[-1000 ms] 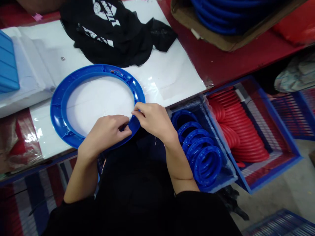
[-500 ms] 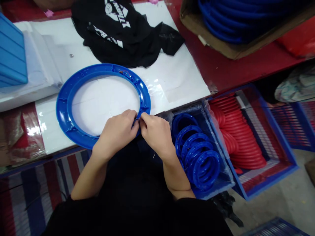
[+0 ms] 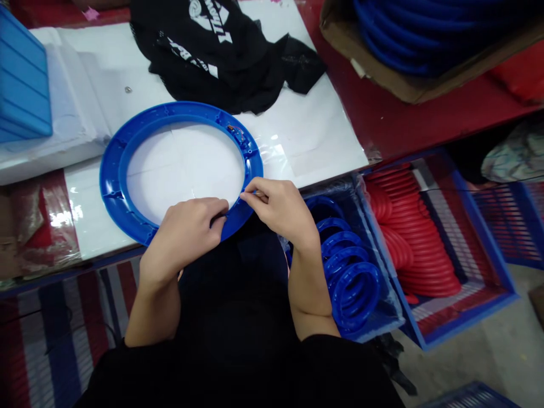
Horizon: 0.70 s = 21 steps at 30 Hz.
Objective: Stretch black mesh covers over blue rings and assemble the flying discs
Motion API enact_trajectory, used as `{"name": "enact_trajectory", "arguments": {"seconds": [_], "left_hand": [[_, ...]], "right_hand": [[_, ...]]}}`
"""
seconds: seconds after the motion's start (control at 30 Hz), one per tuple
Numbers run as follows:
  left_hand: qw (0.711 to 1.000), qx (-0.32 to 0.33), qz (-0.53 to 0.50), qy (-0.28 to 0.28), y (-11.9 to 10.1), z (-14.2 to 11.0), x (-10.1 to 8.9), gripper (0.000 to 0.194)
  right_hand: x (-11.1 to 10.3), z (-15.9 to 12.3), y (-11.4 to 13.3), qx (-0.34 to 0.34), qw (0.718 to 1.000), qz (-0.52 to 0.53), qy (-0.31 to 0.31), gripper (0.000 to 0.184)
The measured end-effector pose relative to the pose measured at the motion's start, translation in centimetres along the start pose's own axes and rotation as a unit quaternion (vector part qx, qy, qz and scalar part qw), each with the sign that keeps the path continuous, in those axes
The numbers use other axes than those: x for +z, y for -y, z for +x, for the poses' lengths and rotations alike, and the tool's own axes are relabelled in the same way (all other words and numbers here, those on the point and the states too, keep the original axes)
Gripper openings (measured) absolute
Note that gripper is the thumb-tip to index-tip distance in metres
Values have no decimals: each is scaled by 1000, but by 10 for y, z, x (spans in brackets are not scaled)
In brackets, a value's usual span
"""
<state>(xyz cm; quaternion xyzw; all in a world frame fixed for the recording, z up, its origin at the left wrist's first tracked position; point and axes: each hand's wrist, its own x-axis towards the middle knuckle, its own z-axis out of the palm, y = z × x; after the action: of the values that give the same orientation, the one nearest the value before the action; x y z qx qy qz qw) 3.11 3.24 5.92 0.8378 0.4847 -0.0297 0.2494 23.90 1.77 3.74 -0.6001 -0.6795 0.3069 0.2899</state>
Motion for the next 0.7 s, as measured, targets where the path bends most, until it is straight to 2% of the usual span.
{"name": "enact_trajectory", "arguments": {"seconds": [0.1, 0.27, 0.47, 0.57, 0.7], "left_hand": [[1000, 0, -8, 0, 1, 0, 1, 22], [1000, 13, -23, -6, 6, -1, 3, 21], [999, 20, -27, -13, 8, -1, 4, 21], [999, 29, -30, -16, 10, 0, 5, 19], [999, 34, -30, -18, 12, 1, 7, 18]], "right_hand": [[8, 4, -4, -3, 1000, -13, -9, 19], [16, -7, -4, 19, 997, -52, -48, 22], [22, -13, -5, 32, 996, -28, -75, 30], [20, -10, -8, 21, 998, -14, -60, 28], [10, -7, -7, -15, 1000, -5, 12, 14]]}}
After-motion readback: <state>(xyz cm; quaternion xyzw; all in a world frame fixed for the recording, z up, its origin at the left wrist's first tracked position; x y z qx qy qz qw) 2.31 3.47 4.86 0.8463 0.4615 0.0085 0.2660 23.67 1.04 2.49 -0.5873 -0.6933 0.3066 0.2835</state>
